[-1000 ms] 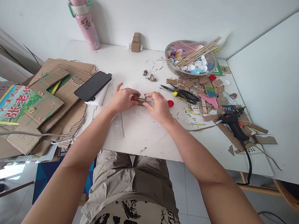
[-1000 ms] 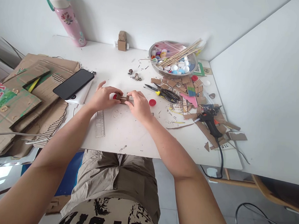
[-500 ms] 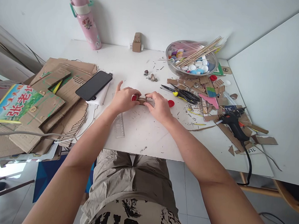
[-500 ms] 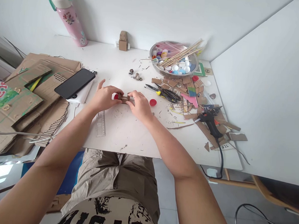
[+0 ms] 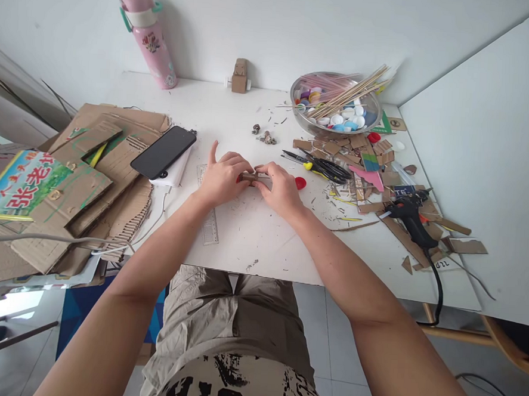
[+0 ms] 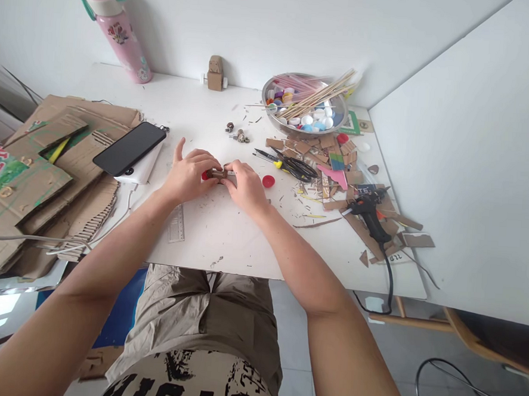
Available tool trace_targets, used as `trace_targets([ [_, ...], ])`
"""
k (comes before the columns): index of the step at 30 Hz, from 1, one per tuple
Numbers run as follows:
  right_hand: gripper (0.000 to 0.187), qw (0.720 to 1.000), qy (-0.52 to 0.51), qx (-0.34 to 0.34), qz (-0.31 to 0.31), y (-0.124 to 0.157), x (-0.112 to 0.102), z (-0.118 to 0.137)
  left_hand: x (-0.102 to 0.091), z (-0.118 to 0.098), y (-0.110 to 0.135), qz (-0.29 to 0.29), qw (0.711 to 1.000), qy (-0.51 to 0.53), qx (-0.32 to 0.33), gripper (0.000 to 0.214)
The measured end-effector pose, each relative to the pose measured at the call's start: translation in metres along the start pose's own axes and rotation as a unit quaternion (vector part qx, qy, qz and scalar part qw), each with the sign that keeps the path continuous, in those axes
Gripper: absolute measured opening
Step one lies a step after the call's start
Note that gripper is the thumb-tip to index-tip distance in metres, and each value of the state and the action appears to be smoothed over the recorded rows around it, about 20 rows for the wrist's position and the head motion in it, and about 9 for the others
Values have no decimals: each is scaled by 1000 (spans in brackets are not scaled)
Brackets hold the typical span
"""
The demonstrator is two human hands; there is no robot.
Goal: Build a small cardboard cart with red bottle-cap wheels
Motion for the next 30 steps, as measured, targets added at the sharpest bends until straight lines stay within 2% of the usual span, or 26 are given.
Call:
trace_targets([
  [6, 17, 1000, 7, -4, -1, 0, 1, 1, 1, -6, -6, -65, 997, -17, 38, 30],
  [10, 17, 1000, 10, 1, 1, -1, 1, 1, 0, -7, -7, -79, 995, -34, 50, 32],
  [19, 16, 1000, -1, 2, 3, -1, 1, 2, -7, -15, -4, -57, 995, -67, 54, 24],
  [26, 16, 1000, 10, 17, 12, -2, 4, 4, 0, -14, -11, -27, 999, -26, 16, 34],
  [30, 19, 999, 31, 10, 19, -2, -8, 9, -1, -13, -11, -26, 1000, -5, 12, 30],
])
Point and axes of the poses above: each hand's wrist, its own y-axis away from the middle knuckle, its own x-axis out of the palm, z = x × y, the point moved 8 cm from there along -y, towards the middle knuckle, and after that the axes turned 13 degrees about -y, right-handed, at the moved point
